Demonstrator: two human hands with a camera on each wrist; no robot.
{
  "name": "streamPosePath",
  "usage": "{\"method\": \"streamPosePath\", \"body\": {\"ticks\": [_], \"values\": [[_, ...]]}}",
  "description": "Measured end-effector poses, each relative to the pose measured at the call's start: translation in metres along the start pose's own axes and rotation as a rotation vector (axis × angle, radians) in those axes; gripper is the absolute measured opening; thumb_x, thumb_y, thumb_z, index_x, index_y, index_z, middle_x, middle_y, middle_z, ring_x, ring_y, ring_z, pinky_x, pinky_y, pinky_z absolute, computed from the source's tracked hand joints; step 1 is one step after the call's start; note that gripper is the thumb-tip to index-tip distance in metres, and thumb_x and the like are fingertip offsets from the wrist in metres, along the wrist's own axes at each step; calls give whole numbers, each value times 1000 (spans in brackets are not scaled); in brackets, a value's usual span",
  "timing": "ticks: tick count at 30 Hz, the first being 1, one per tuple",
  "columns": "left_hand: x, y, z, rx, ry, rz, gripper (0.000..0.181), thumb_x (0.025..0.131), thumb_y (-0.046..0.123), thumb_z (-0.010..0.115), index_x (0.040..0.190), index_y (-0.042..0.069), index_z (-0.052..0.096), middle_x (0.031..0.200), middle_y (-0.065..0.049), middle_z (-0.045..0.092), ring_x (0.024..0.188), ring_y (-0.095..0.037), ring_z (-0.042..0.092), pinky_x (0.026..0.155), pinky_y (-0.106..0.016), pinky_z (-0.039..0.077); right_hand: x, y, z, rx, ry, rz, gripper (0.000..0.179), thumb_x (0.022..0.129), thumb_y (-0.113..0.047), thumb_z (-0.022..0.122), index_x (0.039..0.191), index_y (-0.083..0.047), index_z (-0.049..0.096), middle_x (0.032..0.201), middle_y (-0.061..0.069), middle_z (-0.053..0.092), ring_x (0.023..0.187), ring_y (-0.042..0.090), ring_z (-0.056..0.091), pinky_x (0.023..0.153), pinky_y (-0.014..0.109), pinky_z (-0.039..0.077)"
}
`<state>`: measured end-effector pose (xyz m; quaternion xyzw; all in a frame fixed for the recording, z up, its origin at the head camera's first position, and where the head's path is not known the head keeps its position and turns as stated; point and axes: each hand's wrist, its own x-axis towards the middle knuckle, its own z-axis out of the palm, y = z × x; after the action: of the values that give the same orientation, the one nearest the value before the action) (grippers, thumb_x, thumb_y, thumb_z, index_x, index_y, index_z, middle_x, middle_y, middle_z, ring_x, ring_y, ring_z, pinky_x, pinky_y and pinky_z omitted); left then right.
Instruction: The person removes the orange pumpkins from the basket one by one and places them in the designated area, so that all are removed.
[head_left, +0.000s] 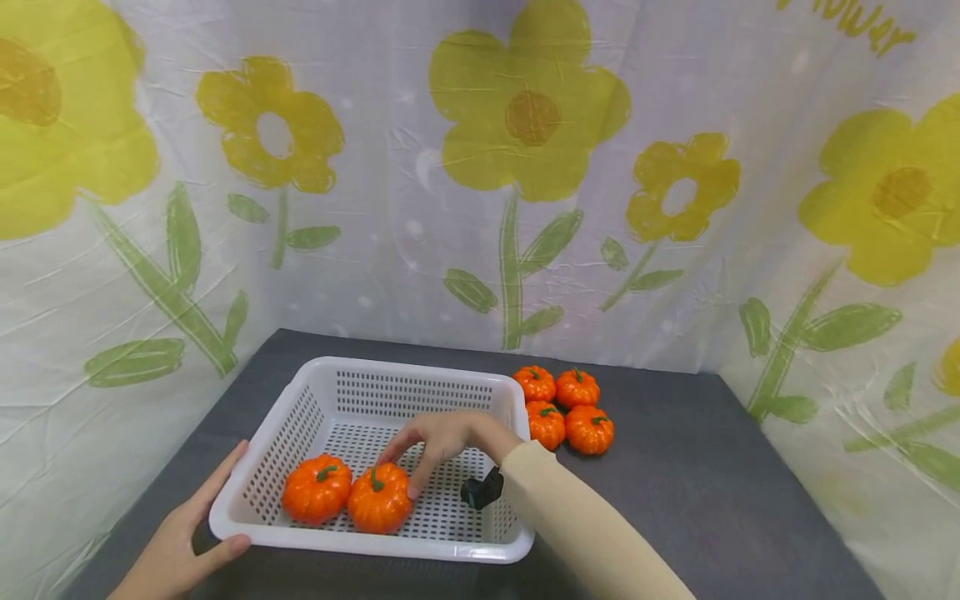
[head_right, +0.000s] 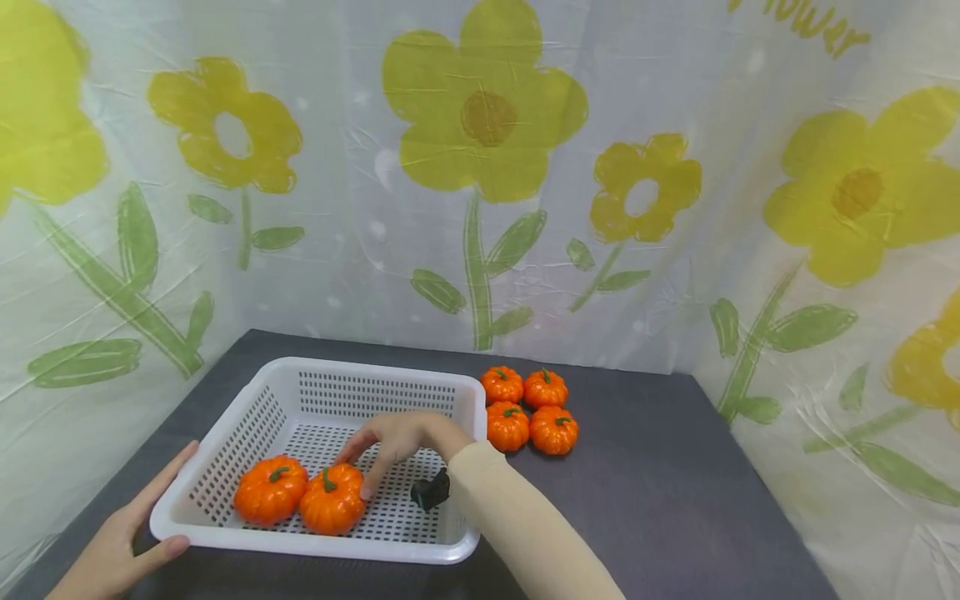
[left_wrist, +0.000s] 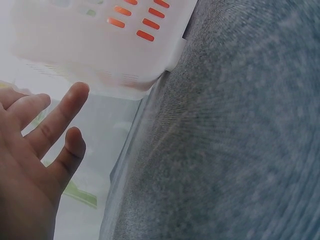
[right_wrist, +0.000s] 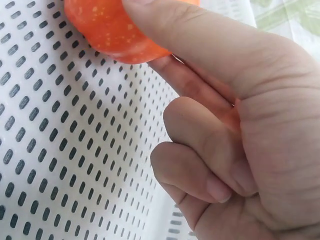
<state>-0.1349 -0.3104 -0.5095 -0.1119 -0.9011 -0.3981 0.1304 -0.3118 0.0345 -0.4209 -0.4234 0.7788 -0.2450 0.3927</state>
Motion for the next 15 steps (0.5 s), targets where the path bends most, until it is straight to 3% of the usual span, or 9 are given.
{"method": "streamPosePath", "body": {"ticks": [7, 10, 15], "values": [[2, -4, 2, -3, 12, 20, 99, 91, 18, 78, 171, 30, 21, 166, 30, 26, 126, 30, 28, 93, -3, 32, -4, 0, -4, 15, 37, -57, 58, 87, -18, 87, 142, -18, 69, 142, -9, 67, 130, 1, 57, 107, 26, 50], [2, -4, 2, 8, 19, 20, 99, 90, 18, 79, 171, 29, 23, 161, 37, 26, 124, 30, 29, 91, -5, 36, -6, -1, -7, 20, 67, -86, 58, 87, -18, 87, 142, -16, 70, 141, -9, 68, 128, 0, 59, 103, 24, 52], [1, -3, 2, -12, 21, 45, 99, 89, 18, 80, 171, 25, 24, 158, 43, 24, 125, 29, 31, 94, -2, 31, -13, -5, -10, 44, 143, -147, 59, 86, -17, 87, 142, -12, 70, 140, -6, 69, 122, 2, 63, 92, 26, 59]]}}
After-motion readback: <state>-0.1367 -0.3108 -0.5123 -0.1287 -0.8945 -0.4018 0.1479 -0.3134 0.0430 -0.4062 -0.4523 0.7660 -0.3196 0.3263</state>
